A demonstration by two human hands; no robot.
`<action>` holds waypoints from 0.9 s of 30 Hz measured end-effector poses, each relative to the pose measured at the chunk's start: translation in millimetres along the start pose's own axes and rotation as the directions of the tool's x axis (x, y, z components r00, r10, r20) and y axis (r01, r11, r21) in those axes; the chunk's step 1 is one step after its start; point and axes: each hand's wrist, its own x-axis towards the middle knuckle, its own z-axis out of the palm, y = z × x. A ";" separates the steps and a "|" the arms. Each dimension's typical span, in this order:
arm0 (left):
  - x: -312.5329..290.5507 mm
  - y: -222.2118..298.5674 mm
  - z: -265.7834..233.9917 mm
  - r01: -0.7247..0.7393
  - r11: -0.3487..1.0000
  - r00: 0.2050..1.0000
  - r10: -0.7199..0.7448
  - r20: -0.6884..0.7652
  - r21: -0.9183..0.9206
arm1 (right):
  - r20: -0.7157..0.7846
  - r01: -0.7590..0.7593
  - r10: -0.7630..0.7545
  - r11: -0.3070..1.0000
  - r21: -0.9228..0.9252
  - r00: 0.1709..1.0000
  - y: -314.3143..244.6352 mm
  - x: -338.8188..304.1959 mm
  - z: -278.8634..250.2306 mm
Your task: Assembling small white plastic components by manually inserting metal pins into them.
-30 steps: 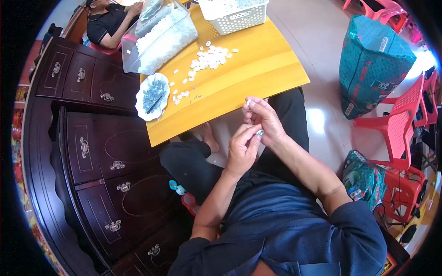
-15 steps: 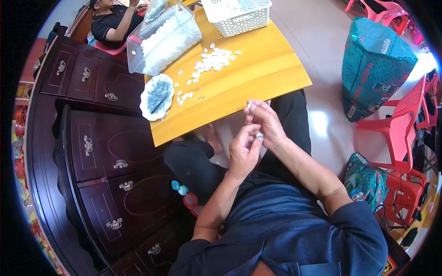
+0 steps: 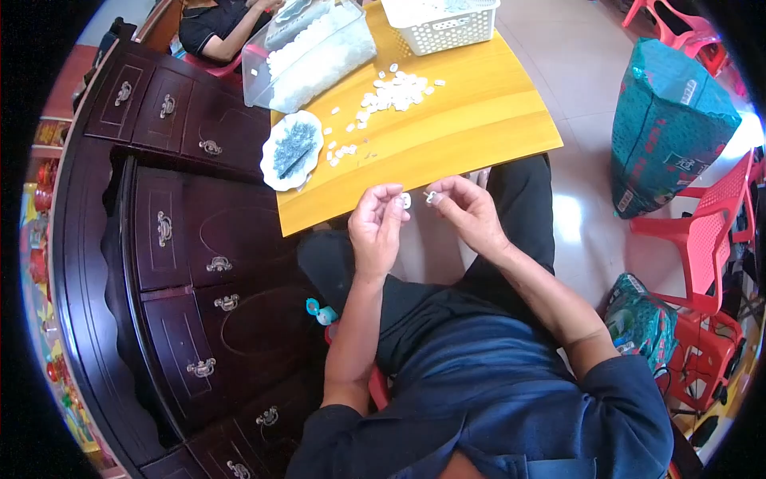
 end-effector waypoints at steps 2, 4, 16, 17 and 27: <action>2.3 -1.4 -6.2 -0.021 1.000 1.000 0.021 0.019 0.006 | 0.015 -0.003 0.004 0.999 -0.045 1.000 0.7 -1.9 4.7; 3.4 -3.4 -10.5 0.023 1.000 0.999 -0.023 0.048 -0.009 | 0.028 -0.005 0.008 0.996 -0.091 1.000 4.4 -2.6 7.6; 3.3 -20.7 -26.4 0.028 0.999 0.993 -0.031 0.112 0.022 | 0.043 0.041 -0.030 0.961 -0.272 0.999 16.0 -2.4 19.6; 2.8 -20.7 -26.6 0.029 0.999 0.993 -0.031 0.111 0.021 | 0.042 0.044 -0.033 0.959 -0.282 0.999 15.9 -2.8 19.8; -1.1 -19.4 -24.7 0.029 0.998 0.991 -0.036 0.126 0.058 | 0.081 0.016 0.016 0.924 -0.383 0.997 10.6 -4.9 15.9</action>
